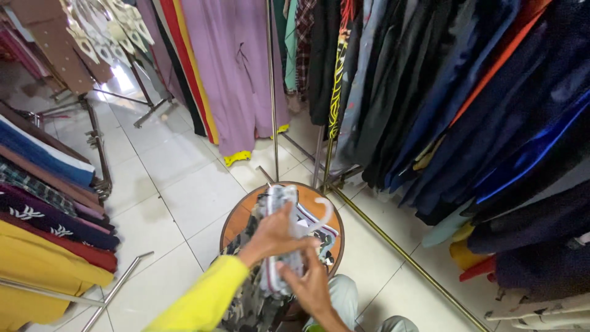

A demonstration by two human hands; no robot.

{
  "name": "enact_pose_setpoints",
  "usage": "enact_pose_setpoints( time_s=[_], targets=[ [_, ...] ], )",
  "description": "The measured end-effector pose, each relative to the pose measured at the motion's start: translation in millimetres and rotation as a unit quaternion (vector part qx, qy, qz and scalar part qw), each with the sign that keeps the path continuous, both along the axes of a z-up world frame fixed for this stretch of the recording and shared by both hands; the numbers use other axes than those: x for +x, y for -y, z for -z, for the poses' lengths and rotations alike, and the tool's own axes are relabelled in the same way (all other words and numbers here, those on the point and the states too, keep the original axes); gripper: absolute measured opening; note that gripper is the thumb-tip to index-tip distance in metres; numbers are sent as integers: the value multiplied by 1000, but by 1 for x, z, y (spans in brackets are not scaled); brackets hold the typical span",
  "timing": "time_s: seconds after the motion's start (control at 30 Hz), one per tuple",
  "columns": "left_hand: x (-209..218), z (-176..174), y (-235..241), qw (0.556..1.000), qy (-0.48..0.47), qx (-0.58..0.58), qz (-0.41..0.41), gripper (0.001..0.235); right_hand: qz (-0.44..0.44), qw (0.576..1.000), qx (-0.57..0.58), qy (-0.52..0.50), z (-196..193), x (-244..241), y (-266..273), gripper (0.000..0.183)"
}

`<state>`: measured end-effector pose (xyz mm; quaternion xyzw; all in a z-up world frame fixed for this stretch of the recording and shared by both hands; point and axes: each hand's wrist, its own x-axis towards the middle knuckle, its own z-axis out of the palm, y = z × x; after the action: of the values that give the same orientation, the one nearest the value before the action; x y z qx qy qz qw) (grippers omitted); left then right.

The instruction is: The person sits on a low round stool in a clothing store, folds pairs of shorts from a pile on the stool, and clips them onto plastic hangers. They then hang the hangers with the folded shorts onto a clothing rack among other garments.

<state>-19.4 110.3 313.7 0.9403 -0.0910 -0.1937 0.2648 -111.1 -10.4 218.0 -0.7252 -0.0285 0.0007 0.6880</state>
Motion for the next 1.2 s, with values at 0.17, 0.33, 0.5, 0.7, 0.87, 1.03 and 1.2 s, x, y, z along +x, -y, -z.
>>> enact_pose_setpoints(
  time_s=[0.17, 0.33, 0.5, 0.7, 0.87, 1.03, 1.2],
  targets=[
    [-31, -84, -47, 996, 84, -28, 19, 104, -124, 976, 53, 170, -80, -22, -12, 71],
    [-31, -170, -73, 990, 115, -74, 39, 79, -164, 952, 9, 259, -112, -17, -3, 63],
    [-4, -250, -46, 968, 111, -224, 31, 33, -123, 941, -125, 288, -80, -3, 43, 43],
    [35, -261, 10, 957, 152, -241, 52, 18, -108, 893, -327, 291, -52, 6, 112, 31],
    [29, -269, 70, 947, 146, -266, 109, 26, 46, 672, -437, 596, -154, 29, 131, 48],
    [23, -274, 96, 931, 136, -297, 163, 40, 60, 547, -544, 633, -109, 66, 130, 62],
    [31, -283, 96, 932, 134, -296, 160, 43, -254, 588, -646, 416, 7, 52, 149, 63]
  ],
)
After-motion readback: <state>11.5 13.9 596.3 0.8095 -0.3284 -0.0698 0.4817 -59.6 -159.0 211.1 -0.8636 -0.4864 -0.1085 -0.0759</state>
